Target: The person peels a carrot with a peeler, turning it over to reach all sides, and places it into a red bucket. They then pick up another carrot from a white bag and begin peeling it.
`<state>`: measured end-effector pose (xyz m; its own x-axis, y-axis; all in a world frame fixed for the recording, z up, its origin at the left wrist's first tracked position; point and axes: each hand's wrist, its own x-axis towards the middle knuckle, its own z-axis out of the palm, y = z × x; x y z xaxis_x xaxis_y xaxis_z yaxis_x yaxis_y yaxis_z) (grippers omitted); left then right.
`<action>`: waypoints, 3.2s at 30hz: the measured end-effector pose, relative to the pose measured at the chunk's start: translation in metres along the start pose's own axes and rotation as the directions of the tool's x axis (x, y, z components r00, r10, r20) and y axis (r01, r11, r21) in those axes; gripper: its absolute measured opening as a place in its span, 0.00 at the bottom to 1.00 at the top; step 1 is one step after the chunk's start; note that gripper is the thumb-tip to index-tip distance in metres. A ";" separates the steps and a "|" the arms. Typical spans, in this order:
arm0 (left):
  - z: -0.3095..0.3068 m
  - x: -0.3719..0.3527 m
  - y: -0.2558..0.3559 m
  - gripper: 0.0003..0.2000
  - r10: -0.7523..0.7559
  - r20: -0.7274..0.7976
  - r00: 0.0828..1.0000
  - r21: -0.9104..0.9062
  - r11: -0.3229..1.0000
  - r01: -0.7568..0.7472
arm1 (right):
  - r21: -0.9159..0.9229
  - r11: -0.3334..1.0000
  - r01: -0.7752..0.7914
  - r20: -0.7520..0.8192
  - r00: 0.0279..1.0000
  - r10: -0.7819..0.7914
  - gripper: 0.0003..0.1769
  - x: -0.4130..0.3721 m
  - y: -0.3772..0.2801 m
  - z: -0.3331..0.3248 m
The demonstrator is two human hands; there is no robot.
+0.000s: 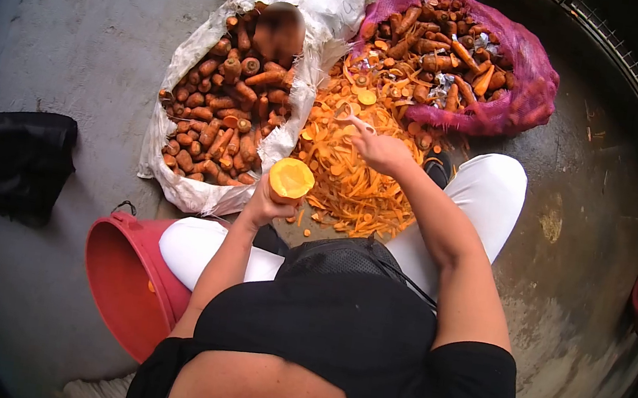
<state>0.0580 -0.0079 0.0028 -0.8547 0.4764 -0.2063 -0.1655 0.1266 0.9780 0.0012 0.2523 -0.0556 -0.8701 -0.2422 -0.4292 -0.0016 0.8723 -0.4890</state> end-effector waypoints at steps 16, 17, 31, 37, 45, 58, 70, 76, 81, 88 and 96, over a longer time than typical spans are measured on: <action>-0.012 0.019 -0.038 0.35 -0.376 -0.039 0.926 -0.807 0.558 0.193 | 0.852 0.493 -0.175 0.167 0.984 0.061 0.32 0.001 -0.020 0.017; -0.012 0.020 -0.037 0.33 -0.384 -0.050 0.922 -0.819 0.544 0.182 | 0.854 0.490 -0.173 0.169 0.984 0.051 0.34 0.002 -0.023 0.018; -0.012 0.027 -0.068 0.28 -0.346 -0.537 0.769 -0.535 0.845 0.006 | 0.845 0.500 -0.191 0.222 0.975 -0.003 0.37 0.005 -0.044 0.032; 0.012 0.020 -0.054 0.33 0.326 -0.654 0.683 0.520 0.849 0.093 | 0.963 0.242 -0.115 0.155 0.976 -0.154 0.27 -0.009 -0.063 0.022; 0.010 0.020 -0.055 0.33 0.545 -0.453 0.706 0.741 0.670 -0.041 | 0.973 0.189 -0.136 0.180 0.955 -0.237 0.29 -0.012 -0.066 0.023; 0.007 0.019 -0.072 0.30 0.656 -0.263 0.708 0.852 0.502 -0.148 | 0.962 0.272 -0.013 0.041 0.994 -0.100 0.21 -0.015 -0.070 0.040; 0.000 0.028 -0.051 0.27 -0.324 -0.408 0.854 -0.588 0.808 0.026 | 0.988 0.130 -0.088 0.085 0.996 0.024 0.27 -0.014 -0.063 0.020; -0.012 0.021 -0.059 0.26 -0.499 -0.313 0.808 -0.867 0.497 -0.029 | 0.938 0.255 -0.235 0.214 0.971 0.108 0.25 -0.008 -0.049 0.030; -0.050 0.011 -0.057 0.25 -0.417 -0.261 0.871 -0.945 0.294 -0.143 | 0.860 0.442 -0.255 0.252 0.965 0.068 0.27 0.004 -0.043 0.047; -0.118 -0.092 0.058 0.23 -0.012 -0.723 0.691 -0.683 0.163 -0.712 | 0.809 0.544 -0.223 0.223 0.973 0.067 0.22 0.011 -0.045 0.058; -0.214 -0.248 0.035 0.23 -0.154 -0.985 0.075 -0.061 -0.088 -0.994 | 0.781 0.561 -0.276 0.249 0.960 0.125 0.18 0.021 -0.032 0.069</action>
<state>0.1593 -0.3077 0.0949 -0.5231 -0.8412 -0.1369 0.8341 -0.5383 0.1206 0.0170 0.1900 -0.1020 -0.7130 -0.2296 -0.6625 0.6236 0.2242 -0.7489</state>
